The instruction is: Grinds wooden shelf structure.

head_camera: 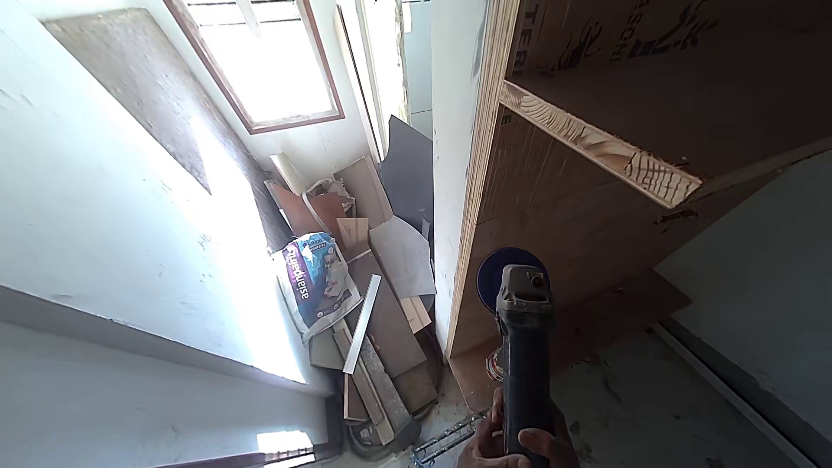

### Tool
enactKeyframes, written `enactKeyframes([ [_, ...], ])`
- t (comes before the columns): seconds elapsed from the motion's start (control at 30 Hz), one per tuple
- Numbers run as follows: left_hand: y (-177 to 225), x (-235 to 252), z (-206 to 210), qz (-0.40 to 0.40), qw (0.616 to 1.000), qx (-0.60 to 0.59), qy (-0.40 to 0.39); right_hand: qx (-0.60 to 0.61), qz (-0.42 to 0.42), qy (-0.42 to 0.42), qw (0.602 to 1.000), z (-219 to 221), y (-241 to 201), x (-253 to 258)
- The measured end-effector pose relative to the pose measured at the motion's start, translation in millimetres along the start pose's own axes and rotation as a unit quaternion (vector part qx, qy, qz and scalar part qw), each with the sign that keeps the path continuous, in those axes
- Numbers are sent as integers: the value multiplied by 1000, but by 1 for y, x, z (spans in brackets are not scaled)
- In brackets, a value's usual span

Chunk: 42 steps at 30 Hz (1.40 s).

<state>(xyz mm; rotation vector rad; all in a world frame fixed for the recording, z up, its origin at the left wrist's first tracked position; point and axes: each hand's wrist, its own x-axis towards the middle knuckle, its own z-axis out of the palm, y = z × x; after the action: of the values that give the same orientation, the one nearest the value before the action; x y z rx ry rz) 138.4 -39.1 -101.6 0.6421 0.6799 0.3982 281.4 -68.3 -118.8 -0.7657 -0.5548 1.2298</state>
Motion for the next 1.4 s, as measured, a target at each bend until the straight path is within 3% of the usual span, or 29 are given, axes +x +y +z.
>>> enactKeyframes([
  [0.1,19,-9,11,36,988,144,49,-22,-3,-18,1000,7,-7,6],
  [0.17,11,-12,10,135,916,348,146,-45,-4,24,999,22,-12,14],
  [0.23,-2,-12,5,216,829,465,223,-12,-25,39,999,31,-8,28],
  [0.27,0,-14,0,211,827,475,216,14,-33,52,998,34,-3,32],
  [0.3,8,-15,-7,189,851,455,185,34,-40,56,997,35,1,36],
  [0.4,29,-10,-28,123,949,281,73,105,-46,8,993,31,14,36],
  [0.47,37,-1,-26,136,955,257,59,98,-39,12,994,35,13,35],
  [0.5,37,1,-23,167,937,295,77,56,-32,46,997,39,9,36],
  [0.57,34,1,-10,237,866,410,160,-60,-13,144,988,47,-4,46],
  [0.67,29,-6,10,240,769,522,281,-126,-2,241,962,58,-11,58],
  [0.9,8,8,11,292,667,575,373,-193,-34,307,931,69,-2,64],
  [1.0,5,8,8,302,661,578,371,-196,-34,329,923,70,-2,68],
  [1.07,8,9,5,310,683,558,355,-179,-23,304,935,66,-5,69],
  [1.1,8,9,3,318,702,538,340,-160,-9,260,952,60,-8,65],
  [1.17,11,11,-1,363,734,483,309,-50,35,84,995,41,-7,55],
  [1.23,17,9,-1,377,793,403,259,47,70,-77,994,35,-2,49],
  [1.27,19,10,0,380,813,371,240,70,77,-113,988,35,-1,47],
  [1.33,23,13,-6,386,814,378,212,-9,66,-76,995,48,-11,45],
  [1.4,39,12,-25,387,792,446,158,-187,50,17,981,70,-28,47],
])
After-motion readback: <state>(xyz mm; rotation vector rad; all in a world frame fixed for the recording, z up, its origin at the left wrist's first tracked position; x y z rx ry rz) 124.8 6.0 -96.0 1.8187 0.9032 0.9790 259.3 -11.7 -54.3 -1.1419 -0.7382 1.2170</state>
